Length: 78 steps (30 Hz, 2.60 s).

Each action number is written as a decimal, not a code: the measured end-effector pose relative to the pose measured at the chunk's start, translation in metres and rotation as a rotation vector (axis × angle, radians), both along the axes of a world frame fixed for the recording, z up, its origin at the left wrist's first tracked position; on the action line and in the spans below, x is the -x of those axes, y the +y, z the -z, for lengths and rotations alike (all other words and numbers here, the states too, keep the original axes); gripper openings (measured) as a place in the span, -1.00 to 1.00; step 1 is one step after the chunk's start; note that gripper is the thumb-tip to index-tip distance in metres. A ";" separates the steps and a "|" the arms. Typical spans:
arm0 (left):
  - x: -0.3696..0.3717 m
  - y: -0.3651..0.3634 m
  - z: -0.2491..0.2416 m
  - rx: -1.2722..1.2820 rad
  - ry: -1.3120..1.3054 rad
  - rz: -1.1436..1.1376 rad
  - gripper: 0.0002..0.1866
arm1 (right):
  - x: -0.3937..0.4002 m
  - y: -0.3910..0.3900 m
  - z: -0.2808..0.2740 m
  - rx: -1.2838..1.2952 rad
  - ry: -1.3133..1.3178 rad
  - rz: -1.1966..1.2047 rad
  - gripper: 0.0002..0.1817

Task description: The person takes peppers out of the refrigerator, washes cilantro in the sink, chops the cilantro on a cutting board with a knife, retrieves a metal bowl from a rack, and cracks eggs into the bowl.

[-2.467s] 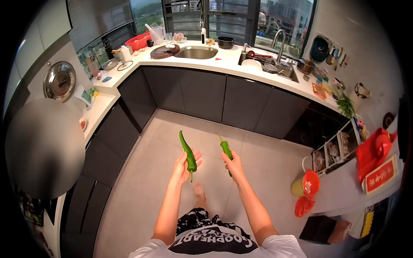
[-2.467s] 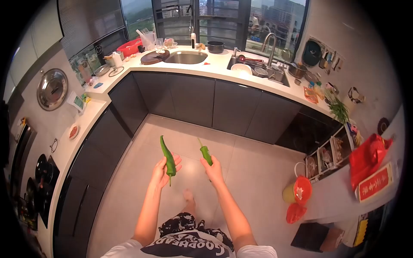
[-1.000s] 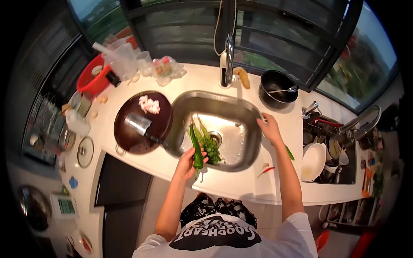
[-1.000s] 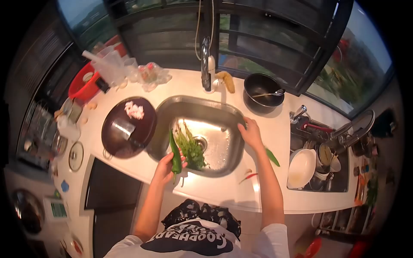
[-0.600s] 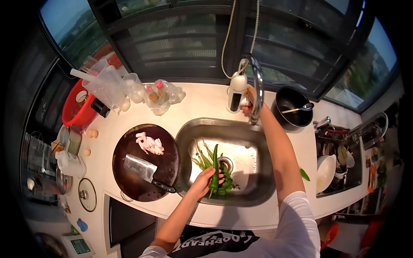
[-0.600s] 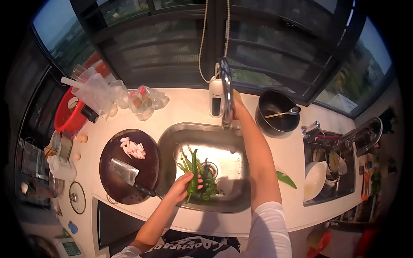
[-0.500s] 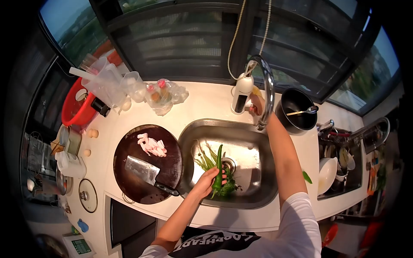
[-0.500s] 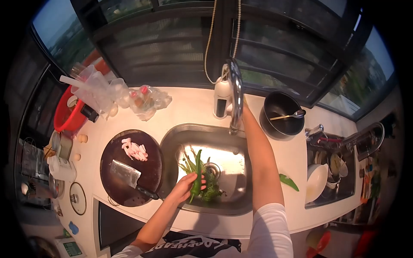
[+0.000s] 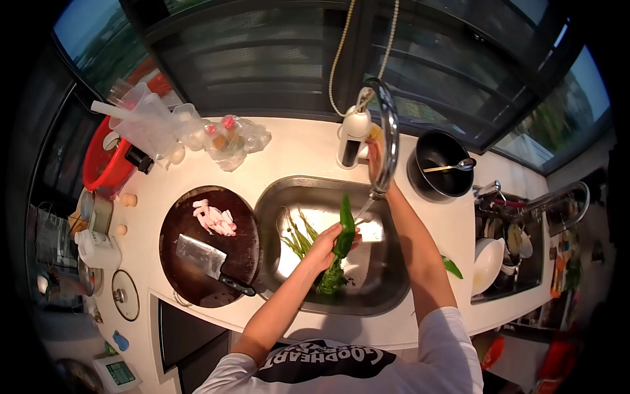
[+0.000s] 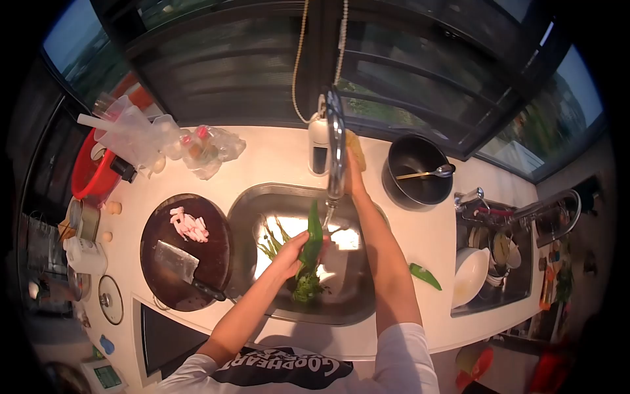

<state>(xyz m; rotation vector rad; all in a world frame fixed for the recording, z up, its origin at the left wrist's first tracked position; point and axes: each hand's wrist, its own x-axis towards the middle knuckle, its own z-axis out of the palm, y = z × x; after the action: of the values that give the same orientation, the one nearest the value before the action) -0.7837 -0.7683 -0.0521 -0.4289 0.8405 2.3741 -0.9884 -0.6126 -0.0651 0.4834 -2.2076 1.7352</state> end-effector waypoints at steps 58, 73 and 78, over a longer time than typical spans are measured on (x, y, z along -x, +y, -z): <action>0.025 0.036 0.016 0.112 0.097 -0.431 -0.51 | -0.196 -0.045 -0.026 -0.517 -0.662 0.032 -0.29; -0.012 0.037 0.046 0.646 0.060 -0.245 -0.71 | -0.225 -0.030 0.015 -0.587 -0.500 0.133 -0.70; 0.009 -0.006 0.063 0.820 0.019 -0.120 -0.64 | -0.228 0.008 0.051 -0.822 -0.423 0.031 -0.63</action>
<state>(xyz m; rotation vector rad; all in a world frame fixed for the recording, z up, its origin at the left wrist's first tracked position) -0.7927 -0.7746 -0.1154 -0.7842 1.8317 2.0364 -0.7605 -0.6049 -0.1164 0.2441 -3.1778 0.8877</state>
